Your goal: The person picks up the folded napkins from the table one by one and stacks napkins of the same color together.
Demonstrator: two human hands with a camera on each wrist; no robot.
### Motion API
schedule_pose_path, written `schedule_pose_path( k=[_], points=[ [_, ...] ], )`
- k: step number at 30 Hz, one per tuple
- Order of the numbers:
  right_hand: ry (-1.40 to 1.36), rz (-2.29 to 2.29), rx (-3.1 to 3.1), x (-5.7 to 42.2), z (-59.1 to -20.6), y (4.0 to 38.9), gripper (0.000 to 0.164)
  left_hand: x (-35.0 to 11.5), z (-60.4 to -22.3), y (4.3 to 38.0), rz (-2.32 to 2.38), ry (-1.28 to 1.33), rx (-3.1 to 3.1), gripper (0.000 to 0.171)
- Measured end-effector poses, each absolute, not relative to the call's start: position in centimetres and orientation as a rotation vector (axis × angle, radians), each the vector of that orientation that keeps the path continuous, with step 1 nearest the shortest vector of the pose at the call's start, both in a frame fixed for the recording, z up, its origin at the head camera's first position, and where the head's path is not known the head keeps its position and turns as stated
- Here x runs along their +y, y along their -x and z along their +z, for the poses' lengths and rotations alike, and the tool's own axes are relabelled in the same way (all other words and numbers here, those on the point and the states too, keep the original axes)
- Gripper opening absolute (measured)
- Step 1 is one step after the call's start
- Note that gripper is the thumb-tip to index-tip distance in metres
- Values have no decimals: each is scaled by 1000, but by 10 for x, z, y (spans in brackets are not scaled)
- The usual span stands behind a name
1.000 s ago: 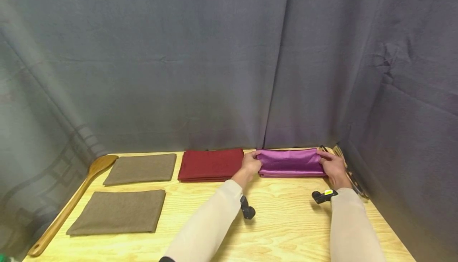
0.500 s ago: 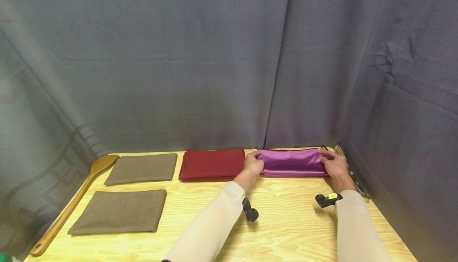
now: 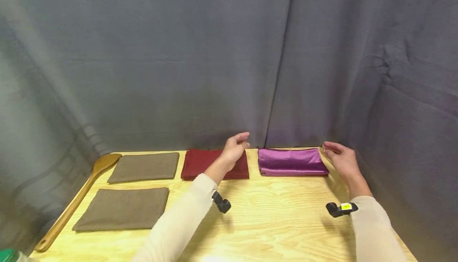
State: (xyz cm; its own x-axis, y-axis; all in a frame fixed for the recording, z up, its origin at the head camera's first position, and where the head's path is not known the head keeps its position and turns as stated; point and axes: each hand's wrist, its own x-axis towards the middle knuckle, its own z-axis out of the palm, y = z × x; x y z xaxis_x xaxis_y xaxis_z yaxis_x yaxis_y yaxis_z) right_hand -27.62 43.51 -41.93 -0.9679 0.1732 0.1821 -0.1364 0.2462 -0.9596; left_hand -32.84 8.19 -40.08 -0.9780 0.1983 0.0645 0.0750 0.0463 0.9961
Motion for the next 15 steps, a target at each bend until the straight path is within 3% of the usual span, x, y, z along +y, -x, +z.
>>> schedule_pose_path(
  k=[5, 11, 15],
  points=[
    [-128, 1875, -2223, 412, -402, 267, 36, 36, -382, 316, 2013, -432, 2205, 44],
    [-284, 1859, -2244, 379, -388, 252, 26, -20, -373, 293, 1990, -543, 2194, 46],
    [-360, 1866, -2224, 354, -385, 244, 33, -58, -375, 277, 1990, -569, 2205, 47]
  ],
)
